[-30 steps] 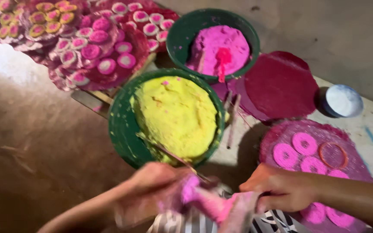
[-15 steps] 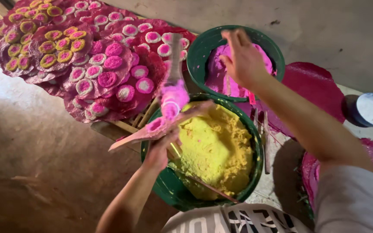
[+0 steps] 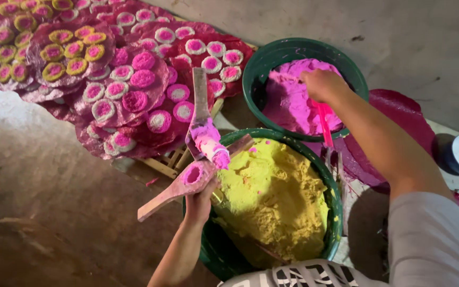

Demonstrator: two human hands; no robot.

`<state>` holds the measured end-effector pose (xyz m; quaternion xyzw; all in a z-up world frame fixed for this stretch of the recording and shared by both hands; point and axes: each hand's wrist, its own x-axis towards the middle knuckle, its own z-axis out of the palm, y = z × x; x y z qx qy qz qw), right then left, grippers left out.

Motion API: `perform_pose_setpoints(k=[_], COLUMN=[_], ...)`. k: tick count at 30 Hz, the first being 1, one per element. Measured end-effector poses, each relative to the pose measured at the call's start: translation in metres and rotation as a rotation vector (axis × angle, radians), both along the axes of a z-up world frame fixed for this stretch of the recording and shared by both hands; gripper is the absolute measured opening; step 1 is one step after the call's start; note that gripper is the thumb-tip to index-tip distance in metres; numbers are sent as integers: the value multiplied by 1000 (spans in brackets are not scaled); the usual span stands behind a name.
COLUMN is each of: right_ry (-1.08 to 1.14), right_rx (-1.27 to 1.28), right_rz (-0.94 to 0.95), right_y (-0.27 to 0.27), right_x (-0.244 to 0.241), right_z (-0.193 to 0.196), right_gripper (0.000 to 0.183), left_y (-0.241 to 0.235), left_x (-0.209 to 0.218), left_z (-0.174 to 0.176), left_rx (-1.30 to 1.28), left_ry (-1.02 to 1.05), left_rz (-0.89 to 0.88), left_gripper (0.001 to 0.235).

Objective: The person fills a hand-operated incense mold with yellow powder, presses the powder into small circular shapes onto a pink base, and repeats the process using various molds and colors of powder.

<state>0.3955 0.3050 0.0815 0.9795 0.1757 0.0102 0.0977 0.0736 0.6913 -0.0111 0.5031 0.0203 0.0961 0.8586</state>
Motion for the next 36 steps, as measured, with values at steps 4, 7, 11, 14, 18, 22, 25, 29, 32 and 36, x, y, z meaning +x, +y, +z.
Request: perform_pose_setpoints(k=[4, 7, 11, 14, 18, 22, 25, 29, 32, 36], right_ry=[185, 330, 415, 411, 388, 274, 374, 421, 277, 196], right_rx=[-128, -133, -167, -73, 142, 539, 283, 200, 80, -498], right_rz=[-11, -10, 10, 26, 83, 170, -56, 188, 451, 472], right_y=[13, -2, -12, -23, -36, -44, -34, 16, 60, 124], right_x=[-15, -26, -56, -91, -131, -191, -246, -301, -325, -357], right_z=[5, -6, -11, -3, -1, 50, 140, 217, 235, 197], right_gripper=[51, 57, 57, 47, 43, 36, 41, 39, 32, 26], left_y=[1, 4, 4, 5, 6, 6, 7, -35, -54, -74], left_x=[-3, -7, 0, 5, 10, 13, 7, 5, -15, -38], left_z=[-5, -7, -6, -10, -14, 24, 89, 141, 150, 130], left_rx=[21, 121, 215, 308, 389, 533, 678, 381, 1263, 1196], left_ry=[23, -21, -89, -129, -159, -147, -345, -621, -780, -676], left_rz=[36, 46, 75, 92, 141, 230, 282, 15, 299, -14], left_gripper=[25, 21, 22, 23, 23, 15, 23, 48, 56, 56])
